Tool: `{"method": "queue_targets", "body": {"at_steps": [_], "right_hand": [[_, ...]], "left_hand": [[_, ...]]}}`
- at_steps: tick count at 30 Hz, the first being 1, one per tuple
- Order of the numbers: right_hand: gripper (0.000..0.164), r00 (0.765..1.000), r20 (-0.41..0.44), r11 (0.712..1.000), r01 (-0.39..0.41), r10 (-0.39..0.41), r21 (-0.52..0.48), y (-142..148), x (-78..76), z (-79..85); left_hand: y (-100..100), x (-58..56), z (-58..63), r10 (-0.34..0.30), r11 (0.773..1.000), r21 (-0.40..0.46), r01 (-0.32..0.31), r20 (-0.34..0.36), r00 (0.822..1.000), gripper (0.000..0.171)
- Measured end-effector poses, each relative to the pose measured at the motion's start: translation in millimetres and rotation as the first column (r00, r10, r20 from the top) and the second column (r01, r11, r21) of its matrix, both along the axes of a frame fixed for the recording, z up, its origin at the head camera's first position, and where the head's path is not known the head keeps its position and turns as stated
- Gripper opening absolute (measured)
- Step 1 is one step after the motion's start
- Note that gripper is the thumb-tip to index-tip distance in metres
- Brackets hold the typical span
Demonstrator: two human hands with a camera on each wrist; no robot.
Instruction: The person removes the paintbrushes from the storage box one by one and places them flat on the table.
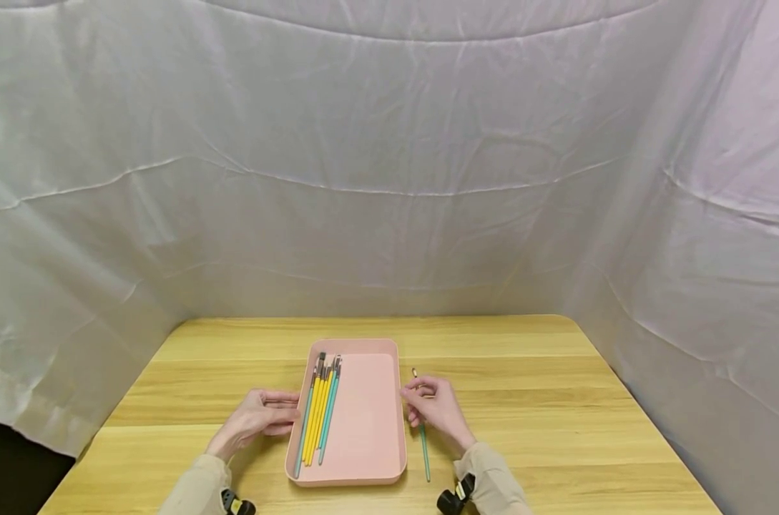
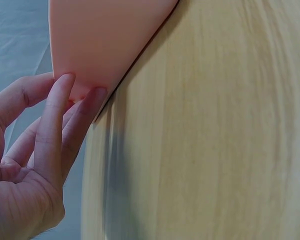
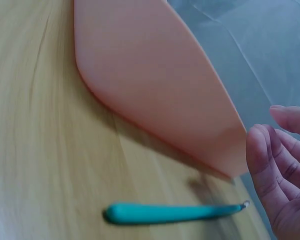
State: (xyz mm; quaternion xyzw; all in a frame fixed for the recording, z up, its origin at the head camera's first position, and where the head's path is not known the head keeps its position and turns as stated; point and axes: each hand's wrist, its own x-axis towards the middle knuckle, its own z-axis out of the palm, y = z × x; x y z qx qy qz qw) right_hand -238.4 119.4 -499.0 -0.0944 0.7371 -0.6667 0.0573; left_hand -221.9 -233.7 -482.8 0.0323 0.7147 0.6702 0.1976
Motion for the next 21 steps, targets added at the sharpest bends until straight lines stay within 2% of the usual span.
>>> {"method": "queue_targets", "body": {"at_steps": [10, 15, 21], "right_hand": [[0.025, 0.998, -0.056, 1.0, -0.019, 0.019, 0.007, -19.3, 2.8, 13.1], [0.025, 0.999, -0.039, 1.0, -0.028, 0.028, -0.002, -30.5, 3.3, 22.3], [0.024, 0.996, -0.015, 0.997, -0.083, 0.083, 0.007, -44.9, 0.2, 33.0]], "left_hand": [[0.1, 0.9, -0.3, -0.006, 1.0, -0.003, 0.006, -0.01, 1.0, 0.056], [0.1, 1.0, -2.6, -0.017, 1.0, -0.008, 0.017, -0.012, 1.0, 0.055], [-0.5, 0.3, -2.9, -0.021, 1.0, 0.009, 0.021, -0.019, 1.0, 0.056]]}}
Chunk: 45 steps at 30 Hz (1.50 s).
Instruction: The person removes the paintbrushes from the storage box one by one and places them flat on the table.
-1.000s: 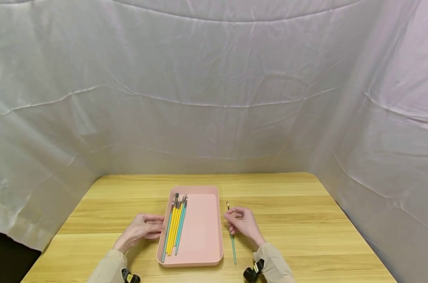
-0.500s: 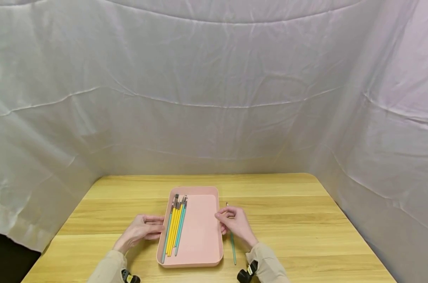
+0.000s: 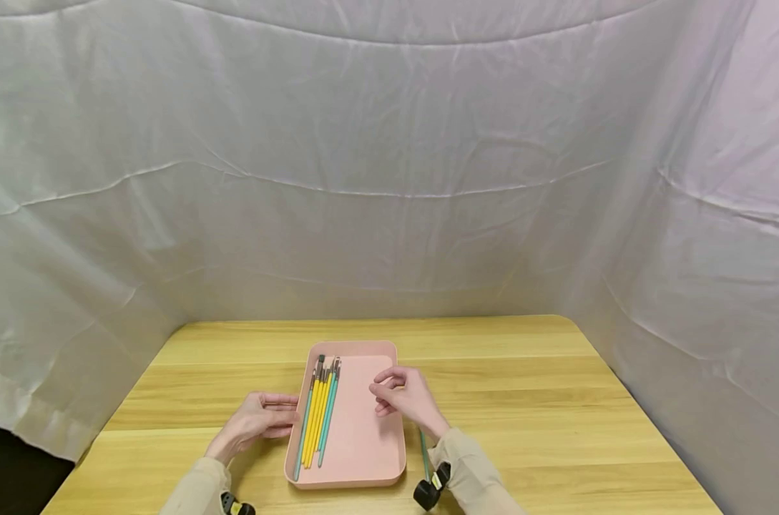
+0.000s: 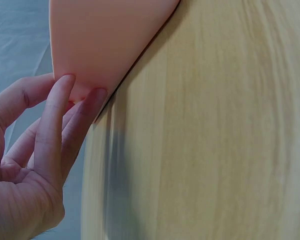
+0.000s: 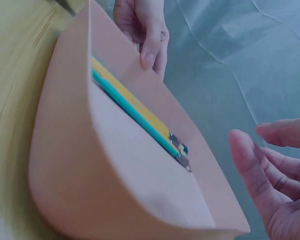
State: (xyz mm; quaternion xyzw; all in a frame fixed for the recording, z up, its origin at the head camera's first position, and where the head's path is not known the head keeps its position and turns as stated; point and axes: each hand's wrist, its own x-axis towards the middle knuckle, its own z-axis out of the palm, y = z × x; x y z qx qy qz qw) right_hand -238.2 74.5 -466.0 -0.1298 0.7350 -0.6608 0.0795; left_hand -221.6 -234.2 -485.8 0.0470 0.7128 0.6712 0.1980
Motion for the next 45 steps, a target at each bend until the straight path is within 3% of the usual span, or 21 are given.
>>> {"method": "queue_targets", "body": {"at_steps": [17, 25, 38, 45], "right_hand": [[0.031, 0.987, 0.097, 0.992, -0.129, 0.127, 0.012, -43.3, -17.9, 18.6], [0.03, 0.976, 0.211, 0.998, -0.062, 0.059, 0.01, -61.3, -27.7, 5.1], [0.022, 0.959, 0.279, 0.995, 0.023, -0.05, 0.098, -79.5, -34.2, -19.6], [0.016, 0.96, 0.263, 0.982, 0.048, -0.096, 0.185, -85.4, -31.4, -27.8]], "left_hand": [[-0.9, 1.8, 1.6, 0.025, 0.999, -0.024, -0.025, 0.002, 1.0, 0.054], [0.7, 1.2, 0.4, 0.014, 1.0, -0.019, -0.014, -0.004, 1.0, 0.054], [2.1, 0.8, 0.9, 0.018, 0.999, -0.035, -0.019, -0.008, 1.0, 0.054], [3.2, 1.3, 0.8, 0.017, 0.999, -0.038, -0.017, -0.005, 1.0, 0.056]]}}
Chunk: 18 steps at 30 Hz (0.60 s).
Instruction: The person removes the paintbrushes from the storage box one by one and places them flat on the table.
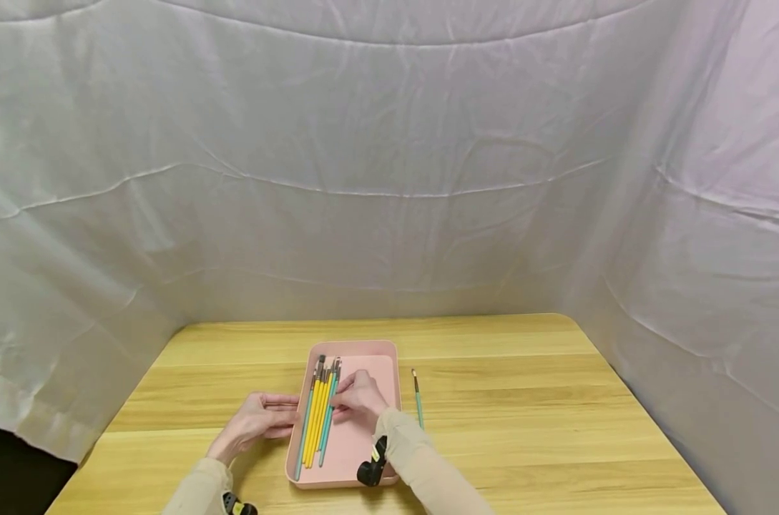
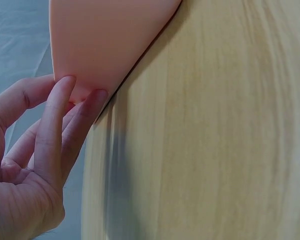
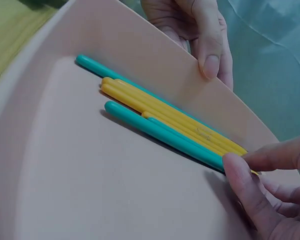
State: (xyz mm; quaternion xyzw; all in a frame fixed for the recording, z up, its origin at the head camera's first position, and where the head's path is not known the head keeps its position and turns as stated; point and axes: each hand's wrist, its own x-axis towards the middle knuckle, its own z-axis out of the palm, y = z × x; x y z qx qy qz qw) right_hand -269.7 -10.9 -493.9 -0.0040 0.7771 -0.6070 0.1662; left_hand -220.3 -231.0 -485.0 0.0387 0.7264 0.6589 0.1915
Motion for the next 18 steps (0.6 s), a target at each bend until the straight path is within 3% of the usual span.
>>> {"method": "queue_targets", "body": {"at_steps": [18], "right_hand": [[0.008, 0.999, 0.039, 0.999, 0.015, -0.016, 0.033, -4.2, -0.6, -1.9]], "left_hand": [[0.4, 0.1, 0.2, 0.005, 1.0, -0.003, -0.005, 0.004, 1.0, 0.054]]}}
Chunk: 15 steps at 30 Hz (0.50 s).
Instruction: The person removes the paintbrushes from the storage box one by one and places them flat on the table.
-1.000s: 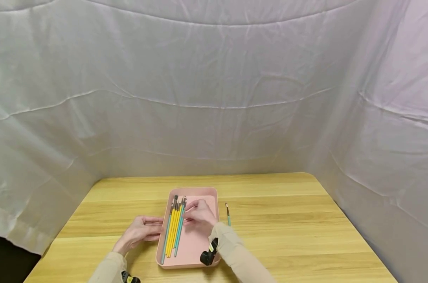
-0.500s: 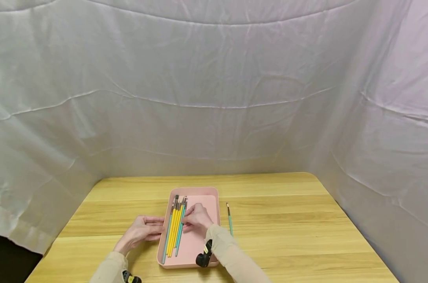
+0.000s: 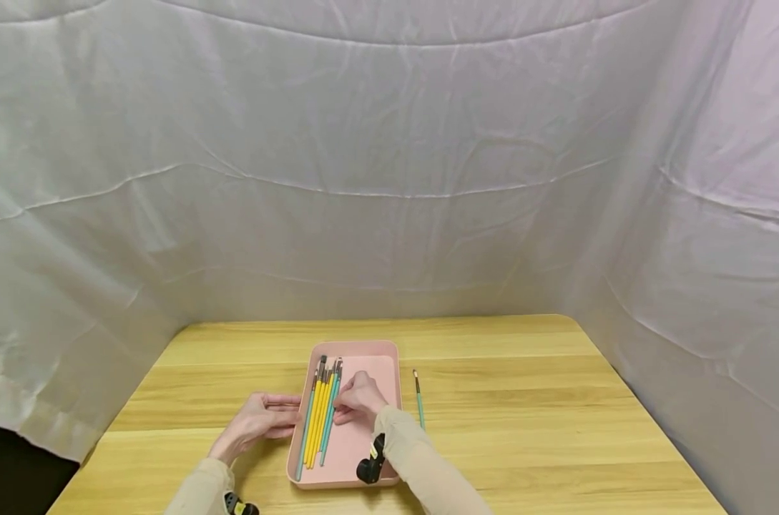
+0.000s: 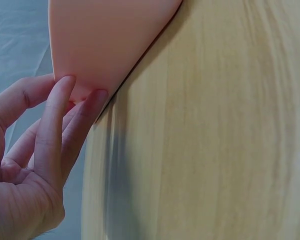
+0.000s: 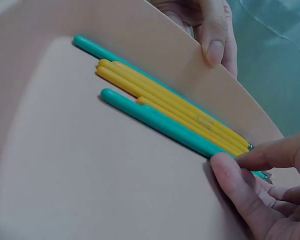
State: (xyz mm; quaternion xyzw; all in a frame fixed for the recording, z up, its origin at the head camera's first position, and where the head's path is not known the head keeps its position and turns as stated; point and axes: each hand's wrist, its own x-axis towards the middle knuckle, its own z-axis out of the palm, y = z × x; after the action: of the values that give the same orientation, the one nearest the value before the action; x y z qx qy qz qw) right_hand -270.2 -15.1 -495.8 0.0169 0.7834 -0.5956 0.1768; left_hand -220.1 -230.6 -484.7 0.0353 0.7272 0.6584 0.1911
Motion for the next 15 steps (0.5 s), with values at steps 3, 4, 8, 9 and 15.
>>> {"method": "queue_targets", "body": {"at_steps": [3, 4, 8, 9, 15], "right_hand": [[0.009, 1.0, -0.002, 1.0, -0.009, 0.009, 0.005, 0.8, -0.3, -0.3], [0.009, 1.0, -0.002, 1.0, -0.013, 0.013, 0.005, 0.9, -0.4, 0.1], [0.009, 0.999, -0.015, 0.999, -0.033, 0.034, 0.013, 2.5, 0.5, 1.8], [0.008, 0.999, -0.018, 0.999, -0.038, 0.039, 0.013, 2.9, 0.9, 2.4], [0.007, 0.999, -0.017, 0.999, -0.049, 0.049, -0.004, 4.5, 1.2, 2.8]], "left_hand": [[0.5, 0.2, -0.4, 0.002, 1.0, -0.001, -0.002, 0.0, 1.0, 0.054], [0.5, 0.2, -0.4, 0.002, 1.0, -0.001, -0.002, 0.0, 1.0, 0.054], [0.9, -0.1, -0.4, 0.005, 1.0, 0.003, -0.005, 0.001, 1.0, 0.055], [0.9, -0.1, -0.3, 0.005, 1.0, 0.003, -0.005, 0.0, 1.0, 0.055], [1.1, -0.2, -0.3, 0.005, 1.0, 0.006, -0.005, -0.001, 1.0, 0.054]]}}
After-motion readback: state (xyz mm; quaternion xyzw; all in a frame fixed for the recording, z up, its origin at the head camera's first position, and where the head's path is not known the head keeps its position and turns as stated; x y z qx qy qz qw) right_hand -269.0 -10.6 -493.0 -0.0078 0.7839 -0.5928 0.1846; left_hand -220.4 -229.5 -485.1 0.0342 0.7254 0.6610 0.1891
